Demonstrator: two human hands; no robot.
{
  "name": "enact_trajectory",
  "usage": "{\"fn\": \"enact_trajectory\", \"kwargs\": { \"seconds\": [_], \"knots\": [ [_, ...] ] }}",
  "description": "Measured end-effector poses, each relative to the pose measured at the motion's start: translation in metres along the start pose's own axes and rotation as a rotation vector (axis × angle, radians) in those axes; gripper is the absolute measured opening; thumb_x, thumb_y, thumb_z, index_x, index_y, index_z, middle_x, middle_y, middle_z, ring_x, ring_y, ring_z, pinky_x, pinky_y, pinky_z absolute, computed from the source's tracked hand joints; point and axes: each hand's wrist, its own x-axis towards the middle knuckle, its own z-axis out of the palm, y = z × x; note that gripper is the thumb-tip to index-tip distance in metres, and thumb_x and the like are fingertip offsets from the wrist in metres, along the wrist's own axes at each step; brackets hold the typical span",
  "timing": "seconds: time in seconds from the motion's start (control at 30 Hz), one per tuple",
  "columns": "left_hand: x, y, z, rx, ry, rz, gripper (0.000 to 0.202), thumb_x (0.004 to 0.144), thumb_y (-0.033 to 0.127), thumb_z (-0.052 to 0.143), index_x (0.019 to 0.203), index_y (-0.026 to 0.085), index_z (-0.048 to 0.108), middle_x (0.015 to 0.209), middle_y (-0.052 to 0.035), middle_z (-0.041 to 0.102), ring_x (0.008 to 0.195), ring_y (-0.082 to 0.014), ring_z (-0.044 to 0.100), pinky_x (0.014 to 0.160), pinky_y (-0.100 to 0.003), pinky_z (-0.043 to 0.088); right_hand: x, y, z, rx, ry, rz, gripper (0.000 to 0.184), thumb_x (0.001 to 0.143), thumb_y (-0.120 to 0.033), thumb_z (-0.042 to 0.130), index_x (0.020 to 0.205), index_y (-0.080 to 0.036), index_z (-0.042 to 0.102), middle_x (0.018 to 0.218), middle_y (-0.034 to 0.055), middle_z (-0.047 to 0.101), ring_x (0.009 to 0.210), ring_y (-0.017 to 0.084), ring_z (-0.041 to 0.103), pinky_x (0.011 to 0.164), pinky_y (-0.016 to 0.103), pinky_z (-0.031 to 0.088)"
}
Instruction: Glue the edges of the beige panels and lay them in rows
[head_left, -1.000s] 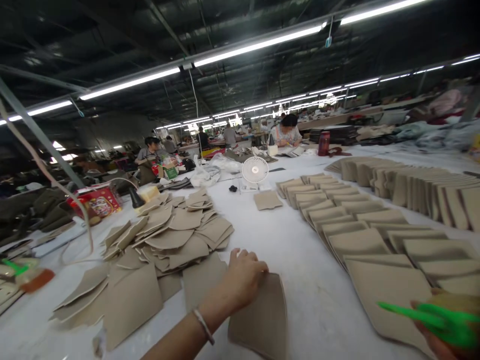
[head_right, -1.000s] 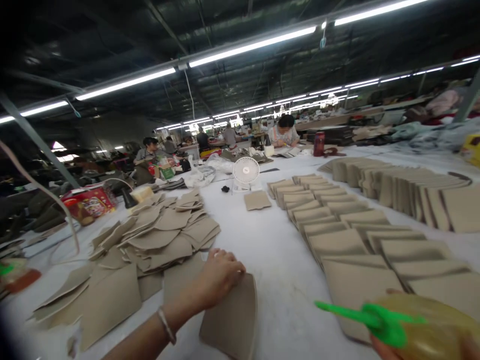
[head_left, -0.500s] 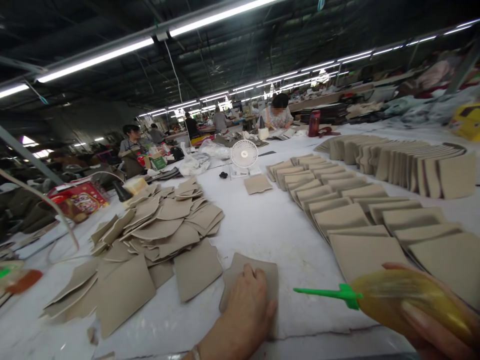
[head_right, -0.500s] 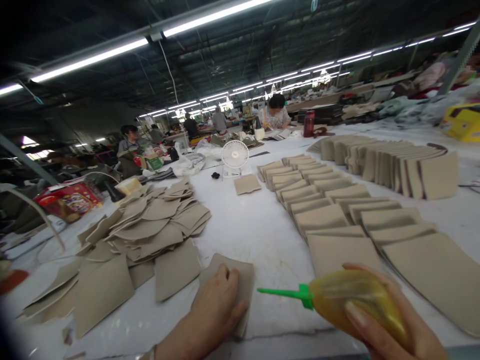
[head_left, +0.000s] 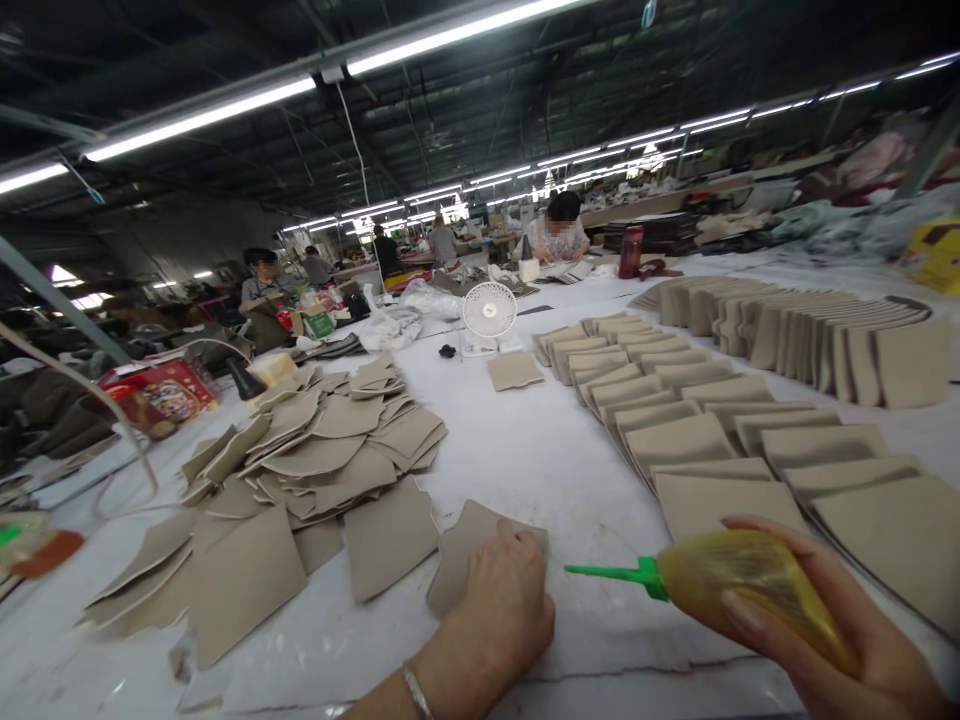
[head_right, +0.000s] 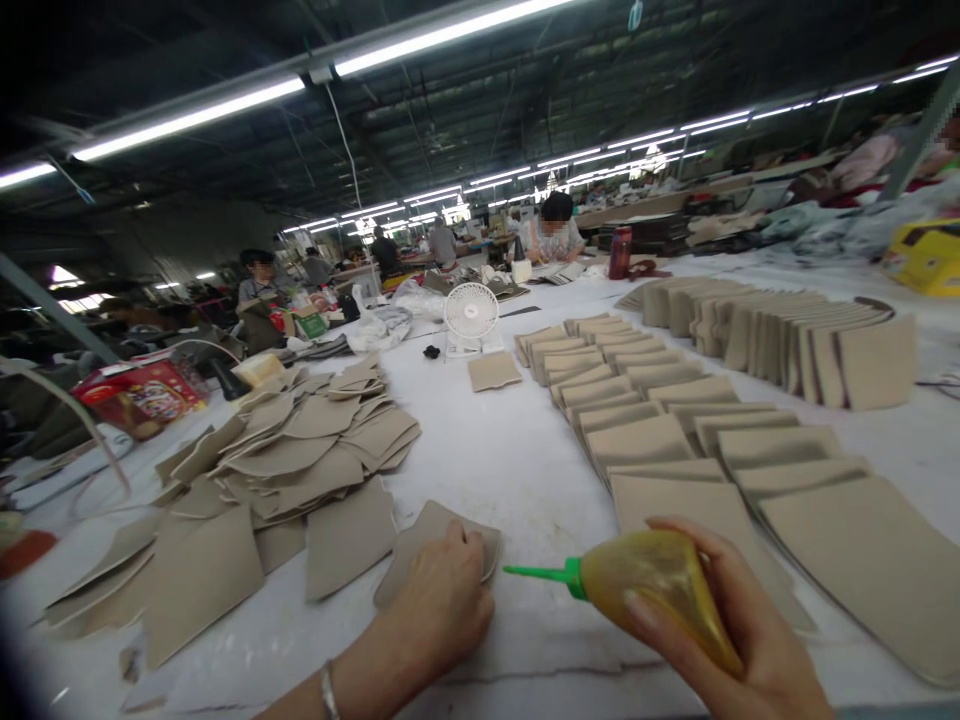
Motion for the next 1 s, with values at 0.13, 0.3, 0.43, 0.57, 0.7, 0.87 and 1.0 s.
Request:
{"fn": "enact_trajectory", "kwargs": {
  "seconds": [0.13, 0.3, 0.43, 0.57, 0.7, 0.87, 1.0],
  "knots": [
    [0.001, -0.012, 0.003, 0.014, 0.001, 0.056, 0.031, 0.077, 0.015, 0.043, 0.101, 0.013, 0.062, 0.103, -0.0158, 0.065, 0.091, -0.0327, 0.064, 0.081, -0.047, 0.054, 0.005, 0.003, 0.006, -0.043, -0.078, -0.055, 0.060, 0.070, -0.064, 0.070, 0.120, -0.035, 0.055, 0.107, 0.0005, 0.067, 0.092, 0.025, 0.067, 0.077, 0.025, 0.057],
    [0.003, -0.023, 0.010, -0.015, 0.028, 0.031, 0.028, 0.079, 0.013, 0.040, 0.095, 0.017, 0.062, 0.097, -0.0114, 0.069, 0.090, -0.0293, 0.065, 0.080, -0.041, 0.053, 0.006, -0.002, 0.016, -0.085, -0.142, -0.102, 0.061, 0.073, -0.068, 0.064, 0.122, -0.034, 0.050, 0.113, 0.0028, 0.062, 0.099, 0.030, 0.063, 0.087, 0.040, 0.053],
    [0.003, -0.028, 0.014, -0.080, 0.032, 0.067, 0.040, 0.082, 0.014, 0.038, 0.114, 0.017, 0.061, 0.100, -0.0099, 0.070, 0.090, -0.0291, 0.066, 0.080, -0.041, 0.053, 0.006, -0.014, 0.026, -0.073, -0.157, -0.064, 0.066, 0.070, -0.070, 0.066, 0.122, -0.033, 0.049, 0.114, 0.0036, 0.061, 0.102, 0.033, 0.061, 0.091, 0.047, 0.050],
    [0.003, -0.038, 0.016, -0.173, 0.080, 0.163, 0.054, 0.082, 0.012, 0.038, 0.134, 0.020, 0.052, 0.112, -0.0074, 0.068, 0.101, -0.0259, 0.064, 0.092, -0.037, 0.051, 0.006, -0.026, 0.037, -0.071, -0.152, -0.088, 0.065, 0.071, -0.069, 0.067, 0.120, -0.031, 0.051, 0.112, 0.0035, 0.061, 0.101, 0.031, 0.061, 0.092, 0.043, 0.050],
    [0.006, -0.047, 0.012, -0.205, 0.080, 0.176, 0.058, 0.079, 0.010, 0.039, 0.135, 0.020, 0.052, 0.116, -0.0069, 0.067, 0.106, -0.0251, 0.063, 0.096, -0.036, 0.049, 0.012, -0.023, 0.049, -0.114, -0.211, -0.191, 0.061, 0.072, -0.062, 0.071, 0.119, -0.027, 0.053, 0.111, 0.0042, 0.064, 0.100, 0.029, 0.063, 0.082, 0.034, 0.054],
    [0.008, -0.051, 0.008, -0.233, 0.075, 0.176, 0.056, 0.080, 0.012, 0.038, 0.133, 0.023, 0.055, 0.117, -0.0055, 0.067, 0.107, -0.0257, 0.063, 0.097, -0.037, 0.049, 0.012, -0.027, 0.064, -0.117, -0.196, -0.177, 0.059, 0.075, -0.063, 0.069, 0.120, -0.028, 0.053, 0.111, 0.0030, 0.065, 0.102, 0.029, 0.062, 0.087, 0.037, 0.049],
    [0.007, -0.052, 0.012, -0.264, 0.093, 0.166, 0.057, 0.080, 0.012, 0.037, 0.133, 0.022, 0.054, 0.116, -0.0058, 0.068, 0.107, -0.0253, 0.063, 0.097, -0.037, 0.049, 0.011, -0.032, 0.070, -0.148, -0.184, -0.222, 0.057, 0.076, -0.063, 0.067, 0.119, -0.028, 0.052, 0.114, 0.0042, 0.063, 0.105, 0.030, 0.061, 0.086, 0.039, 0.047]
  ]
}}
